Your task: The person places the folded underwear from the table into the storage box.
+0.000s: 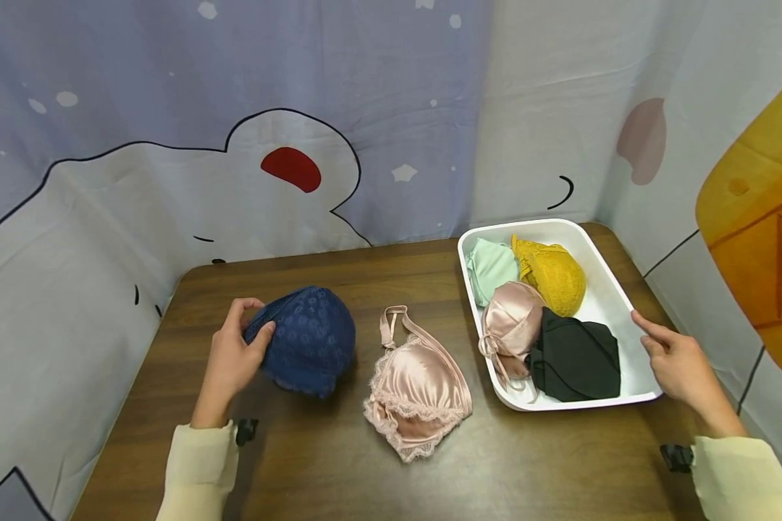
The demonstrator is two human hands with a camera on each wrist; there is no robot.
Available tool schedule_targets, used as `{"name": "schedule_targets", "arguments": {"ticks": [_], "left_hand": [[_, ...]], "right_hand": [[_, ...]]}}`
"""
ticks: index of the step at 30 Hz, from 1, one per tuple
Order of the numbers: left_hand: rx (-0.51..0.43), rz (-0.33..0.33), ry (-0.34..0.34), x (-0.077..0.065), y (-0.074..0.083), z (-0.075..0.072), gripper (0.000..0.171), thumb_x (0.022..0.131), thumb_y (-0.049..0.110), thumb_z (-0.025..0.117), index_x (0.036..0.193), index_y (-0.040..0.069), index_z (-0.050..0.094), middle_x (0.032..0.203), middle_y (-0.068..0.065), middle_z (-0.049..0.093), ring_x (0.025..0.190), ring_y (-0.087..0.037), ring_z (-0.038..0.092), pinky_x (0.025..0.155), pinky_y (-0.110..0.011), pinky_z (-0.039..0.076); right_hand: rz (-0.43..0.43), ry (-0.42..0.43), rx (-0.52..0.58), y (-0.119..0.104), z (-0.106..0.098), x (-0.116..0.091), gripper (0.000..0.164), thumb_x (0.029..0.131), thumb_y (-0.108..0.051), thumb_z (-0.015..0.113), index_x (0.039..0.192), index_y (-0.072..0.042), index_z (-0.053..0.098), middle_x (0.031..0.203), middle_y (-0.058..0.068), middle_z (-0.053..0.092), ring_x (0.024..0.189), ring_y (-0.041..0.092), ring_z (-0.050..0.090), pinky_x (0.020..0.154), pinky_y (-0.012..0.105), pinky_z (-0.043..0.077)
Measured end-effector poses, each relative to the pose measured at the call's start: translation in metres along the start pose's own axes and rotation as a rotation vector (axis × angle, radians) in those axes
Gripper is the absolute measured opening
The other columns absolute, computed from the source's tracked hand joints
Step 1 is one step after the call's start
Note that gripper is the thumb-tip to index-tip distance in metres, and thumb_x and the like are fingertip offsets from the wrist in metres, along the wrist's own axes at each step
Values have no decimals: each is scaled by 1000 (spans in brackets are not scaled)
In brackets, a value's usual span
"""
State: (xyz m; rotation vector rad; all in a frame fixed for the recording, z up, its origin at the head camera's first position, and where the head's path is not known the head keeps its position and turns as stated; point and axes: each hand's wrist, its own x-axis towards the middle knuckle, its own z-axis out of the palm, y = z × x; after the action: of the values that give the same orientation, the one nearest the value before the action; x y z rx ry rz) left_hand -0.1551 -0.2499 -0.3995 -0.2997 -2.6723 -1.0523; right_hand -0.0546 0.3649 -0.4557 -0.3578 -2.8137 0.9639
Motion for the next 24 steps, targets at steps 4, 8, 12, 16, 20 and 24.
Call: {"name": "schedule_targets", "arguments": {"ticks": [4,8,12,16,20,24], "left_hand": [[18,15,23,3,6,0,28,93,16,61,118,13,50,79,-10,66,55,-20,49,56,-35,38],[19,17,33,6,12,0,25,93,15,61,116,13,51,80,-10,67,57,-20,51,57,-35,39],[6,10,35,11,19,3,27,92,16,62,117,14,51,75,-9,64,54,-20,49,54,-35,38],[-15,12,41,18,28,6,31,92,16,62,120,16,49,72,-10,62,50,-20,47,51,-35,37],[-52,36,24,25,38,12,31,93,16,61,120,17,48,89,-14,68,62,-23,56,58,-37,40],[-80,60,-14,30,46,21,29,93,15,61,119,16,48,103,-19,66,77,-27,62,65,-41,43]], "right_hand": [[-6,6,1,1,0,-1,40,98,-9,44,139,-6,45,129,34,43,97,42,48,71,51,35],[-6,9,-1,1,0,0,40,98,-9,45,138,-6,45,128,34,44,94,41,48,69,49,36],[-10,11,-3,0,-1,0,40,98,-9,45,138,-6,46,128,35,44,93,41,48,69,48,35],[-9,8,-7,0,-1,0,40,98,-9,45,138,-6,46,127,35,45,89,39,47,66,43,33],[-6,9,-7,-1,-1,-1,40,98,-9,45,138,-6,46,127,34,46,88,39,47,66,42,33],[-6,13,-6,-1,-1,0,40,98,-9,45,138,-6,47,127,35,46,87,38,47,65,41,33]]}}
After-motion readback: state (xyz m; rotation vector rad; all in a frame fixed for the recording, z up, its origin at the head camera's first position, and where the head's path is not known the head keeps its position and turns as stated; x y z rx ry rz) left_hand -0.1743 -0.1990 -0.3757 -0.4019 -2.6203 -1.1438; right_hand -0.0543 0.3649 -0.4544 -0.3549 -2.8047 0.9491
